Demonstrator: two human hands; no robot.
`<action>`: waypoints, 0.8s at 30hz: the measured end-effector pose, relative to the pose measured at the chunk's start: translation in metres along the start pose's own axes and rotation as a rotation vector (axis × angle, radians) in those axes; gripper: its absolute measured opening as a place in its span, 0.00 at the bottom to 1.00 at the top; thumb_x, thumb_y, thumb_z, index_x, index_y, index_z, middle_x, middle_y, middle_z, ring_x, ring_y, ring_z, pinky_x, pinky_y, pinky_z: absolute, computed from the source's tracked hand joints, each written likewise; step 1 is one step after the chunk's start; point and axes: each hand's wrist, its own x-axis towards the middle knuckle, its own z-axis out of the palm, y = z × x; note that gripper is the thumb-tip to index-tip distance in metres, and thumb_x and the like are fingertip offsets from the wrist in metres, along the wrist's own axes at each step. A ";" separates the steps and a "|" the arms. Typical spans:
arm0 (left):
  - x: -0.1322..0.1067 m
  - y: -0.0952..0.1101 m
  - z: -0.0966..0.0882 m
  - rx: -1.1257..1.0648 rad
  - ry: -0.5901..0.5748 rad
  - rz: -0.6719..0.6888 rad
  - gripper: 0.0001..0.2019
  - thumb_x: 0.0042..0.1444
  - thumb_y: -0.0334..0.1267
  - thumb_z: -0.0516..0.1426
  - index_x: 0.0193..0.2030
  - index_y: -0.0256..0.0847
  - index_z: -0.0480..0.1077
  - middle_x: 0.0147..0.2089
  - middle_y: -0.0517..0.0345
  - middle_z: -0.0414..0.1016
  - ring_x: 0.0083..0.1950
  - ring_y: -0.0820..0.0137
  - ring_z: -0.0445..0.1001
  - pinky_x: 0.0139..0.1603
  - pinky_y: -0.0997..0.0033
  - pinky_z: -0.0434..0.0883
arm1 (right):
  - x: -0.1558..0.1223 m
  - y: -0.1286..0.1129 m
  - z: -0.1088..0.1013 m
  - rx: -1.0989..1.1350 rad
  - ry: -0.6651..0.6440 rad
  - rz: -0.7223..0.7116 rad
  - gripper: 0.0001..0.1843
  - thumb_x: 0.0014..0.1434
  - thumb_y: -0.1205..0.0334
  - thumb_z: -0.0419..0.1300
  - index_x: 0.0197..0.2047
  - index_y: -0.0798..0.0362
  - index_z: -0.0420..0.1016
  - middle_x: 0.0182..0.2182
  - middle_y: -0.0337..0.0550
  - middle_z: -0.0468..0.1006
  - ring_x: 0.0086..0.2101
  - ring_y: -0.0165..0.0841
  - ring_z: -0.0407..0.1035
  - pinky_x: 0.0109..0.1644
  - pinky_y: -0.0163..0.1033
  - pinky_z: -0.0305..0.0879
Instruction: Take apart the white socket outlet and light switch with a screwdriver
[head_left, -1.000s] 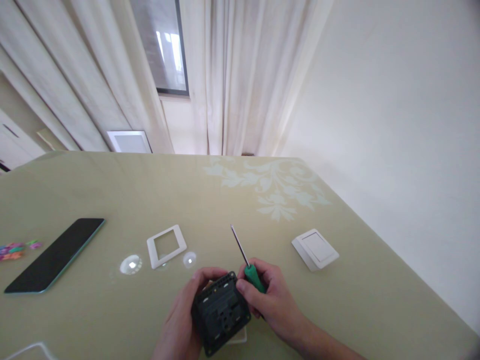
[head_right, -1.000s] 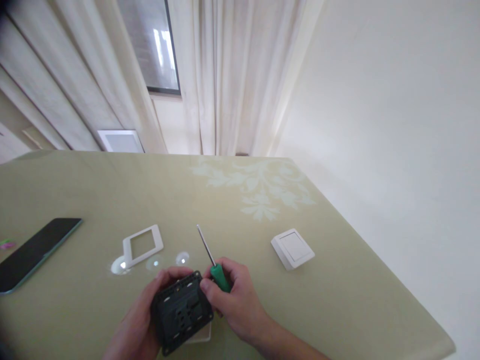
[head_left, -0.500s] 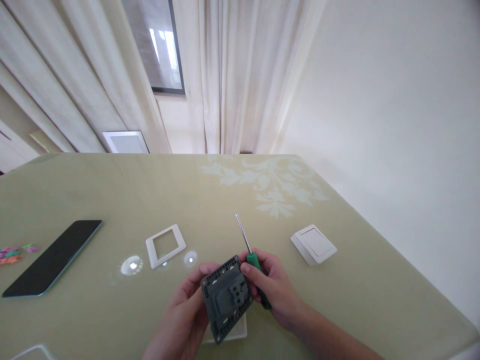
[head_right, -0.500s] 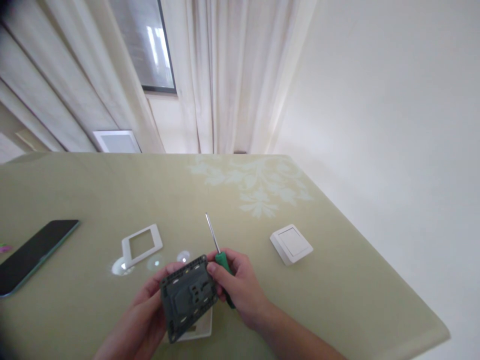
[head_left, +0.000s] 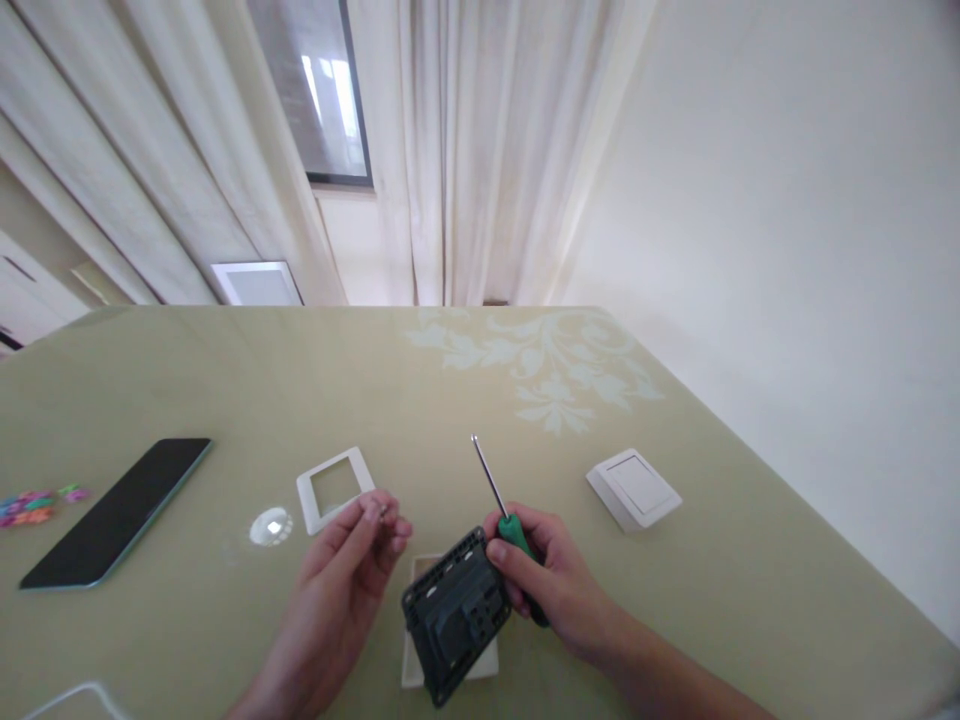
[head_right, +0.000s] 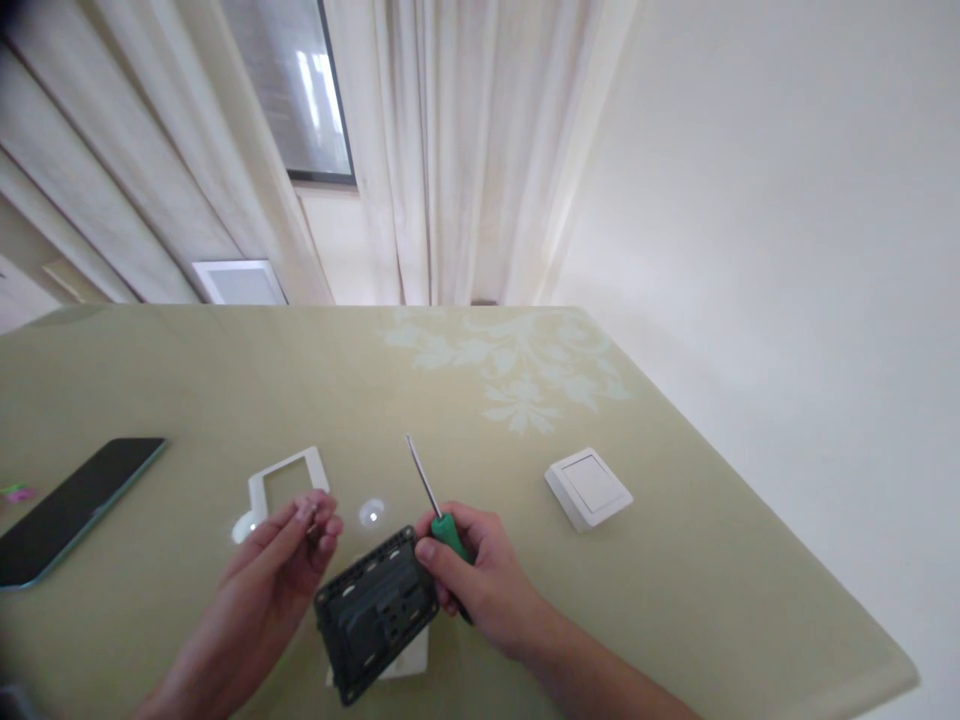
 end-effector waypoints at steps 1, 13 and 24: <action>0.009 0.007 -0.001 -0.036 0.040 0.047 0.04 0.59 0.30 0.73 0.38 0.36 0.83 0.38 0.55 0.82 0.35 0.70 0.83 0.36 0.80 0.83 | 0.001 0.001 0.000 0.001 0.007 0.007 0.34 0.59 0.28 0.74 0.47 0.51 0.75 0.21 0.27 0.66 0.20 0.24 0.56 0.23 0.30 0.54; 0.079 0.053 -0.034 -0.098 0.059 0.264 0.09 0.55 0.26 0.59 0.36 0.34 0.82 0.30 0.59 0.72 0.27 0.77 0.70 0.27 0.85 0.73 | 0.003 0.003 -0.002 0.014 0.036 0.011 0.34 0.58 0.28 0.74 0.45 0.51 0.77 0.22 0.28 0.65 0.20 0.24 0.56 0.22 0.30 0.53; 0.096 0.035 -0.040 0.203 -0.047 0.517 0.09 0.56 0.39 0.63 0.39 0.39 0.83 0.42 0.50 0.85 0.47 0.62 0.80 0.55 0.67 0.76 | 0.004 0.002 -0.001 0.039 0.038 0.002 0.33 0.58 0.29 0.75 0.45 0.51 0.77 0.21 0.27 0.64 0.20 0.24 0.55 0.22 0.29 0.54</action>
